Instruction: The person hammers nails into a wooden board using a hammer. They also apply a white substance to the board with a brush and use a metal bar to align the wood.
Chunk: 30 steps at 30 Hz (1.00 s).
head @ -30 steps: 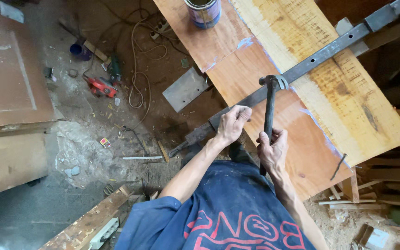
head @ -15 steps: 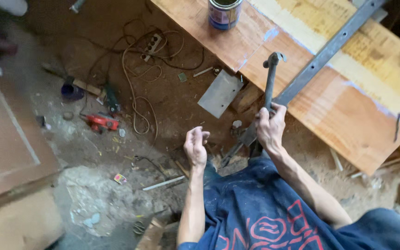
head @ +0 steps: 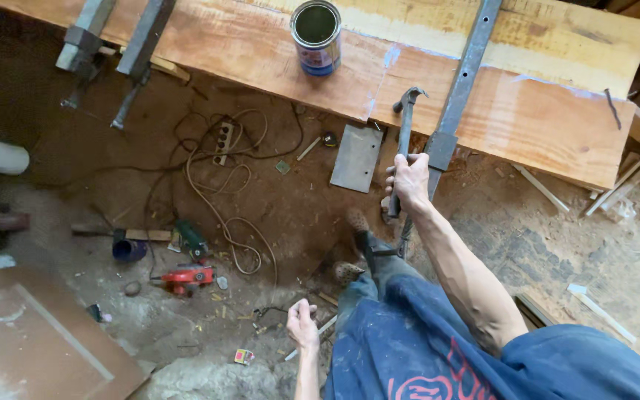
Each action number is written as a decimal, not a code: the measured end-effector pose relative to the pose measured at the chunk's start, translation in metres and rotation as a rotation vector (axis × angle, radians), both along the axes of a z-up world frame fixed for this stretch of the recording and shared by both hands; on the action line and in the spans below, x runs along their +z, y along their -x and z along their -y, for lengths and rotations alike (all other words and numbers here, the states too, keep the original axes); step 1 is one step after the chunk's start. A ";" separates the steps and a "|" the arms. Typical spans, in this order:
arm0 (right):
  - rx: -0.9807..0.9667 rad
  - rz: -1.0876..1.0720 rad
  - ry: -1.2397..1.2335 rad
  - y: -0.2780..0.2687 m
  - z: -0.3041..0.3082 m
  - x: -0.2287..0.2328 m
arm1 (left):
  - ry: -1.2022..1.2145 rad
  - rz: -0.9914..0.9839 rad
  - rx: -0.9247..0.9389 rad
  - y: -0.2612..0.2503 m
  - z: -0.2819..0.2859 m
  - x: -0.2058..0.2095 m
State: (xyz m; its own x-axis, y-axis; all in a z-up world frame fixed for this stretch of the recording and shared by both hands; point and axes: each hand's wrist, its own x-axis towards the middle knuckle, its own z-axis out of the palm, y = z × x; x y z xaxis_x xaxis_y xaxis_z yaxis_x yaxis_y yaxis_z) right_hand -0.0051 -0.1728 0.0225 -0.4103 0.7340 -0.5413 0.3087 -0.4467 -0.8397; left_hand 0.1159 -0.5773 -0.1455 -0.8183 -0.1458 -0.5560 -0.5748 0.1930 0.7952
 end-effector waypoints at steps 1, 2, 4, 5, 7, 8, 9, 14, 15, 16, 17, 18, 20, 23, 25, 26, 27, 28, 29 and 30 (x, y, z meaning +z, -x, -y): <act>-0.011 -0.015 0.014 0.000 0.001 -0.002 | 0.002 -0.013 -0.013 0.009 -0.006 -0.001; -0.022 -0.030 0.027 0.000 0.001 -0.003 | 0.003 -0.027 -0.026 0.018 -0.015 -0.002; -0.039 0.003 0.009 0.000 0.002 -0.006 | -0.109 -0.012 -0.043 0.036 -0.035 0.001; -0.049 0.020 0.005 0.000 0.005 -0.007 | -0.160 -0.003 -0.053 0.046 -0.044 0.004; -0.039 0.021 -0.031 -0.002 0.010 -0.008 | -0.158 -0.035 -0.157 0.065 -0.064 0.013; -0.036 0.023 -0.046 -0.003 0.012 -0.008 | -0.122 -0.063 -0.216 0.074 -0.070 0.020; -0.047 0.013 -0.063 -0.004 0.014 -0.009 | -0.088 -0.088 -0.276 0.083 -0.078 0.025; -0.093 -0.009 -0.136 0.002 0.022 -0.014 | 0.037 -0.075 -0.451 0.138 -0.088 0.048; -0.115 -0.019 -0.156 0.006 0.024 -0.015 | 0.056 -0.082 -0.468 0.153 -0.091 0.048; -0.136 -0.029 -0.176 0.011 0.025 -0.018 | 0.074 -0.090 -0.486 0.168 -0.095 0.047; -0.159 -0.039 -0.194 0.016 0.026 -0.020 | 0.071 -0.108 -0.503 0.183 -0.098 0.046; -0.173 -0.031 -0.270 0.022 0.027 -0.023 | 0.068 -0.127 -0.520 0.198 -0.102 0.045; -0.203 -0.014 -0.421 0.033 0.025 -0.033 | 0.066 -0.160 -0.559 0.233 -0.116 0.040; -0.164 0.095 -0.565 0.054 0.014 -0.046 | 0.087 -0.161 -0.632 0.281 -0.135 0.045; -0.161 0.124 -0.637 0.063 0.009 -0.055 | 0.093 -0.139 -0.677 0.317 -0.159 0.047; -0.161 0.133 -0.683 0.071 0.006 -0.057 | 0.093 -0.161 -0.699 0.337 -0.175 0.048; -0.147 0.202 -0.707 0.077 0.003 -0.059 | 0.100 -0.168 -0.717 0.349 -0.185 0.052; -0.132 0.271 -0.731 0.086 0.000 -0.060 | 0.107 -0.176 -0.735 0.360 -0.194 0.057; -0.113 0.339 -0.759 0.094 -0.005 -0.060 | 0.087 -0.163 -0.744 0.368 -0.204 0.059; -0.119 0.342 -0.695 0.099 -0.006 -0.059 | 0.068 -0.151 -0.752 0.375 -0.212 0.062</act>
State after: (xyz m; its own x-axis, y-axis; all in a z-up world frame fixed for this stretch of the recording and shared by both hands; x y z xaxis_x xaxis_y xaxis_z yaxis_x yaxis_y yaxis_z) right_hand -0.1036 -0.1666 -0.0363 -0.2003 0.9794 -0.0238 0.5838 0.0999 -0.8057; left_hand -0.2587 -0.3648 -0.0831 -0.7769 0.4499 -0.4405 -0.1559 0.5404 0.8269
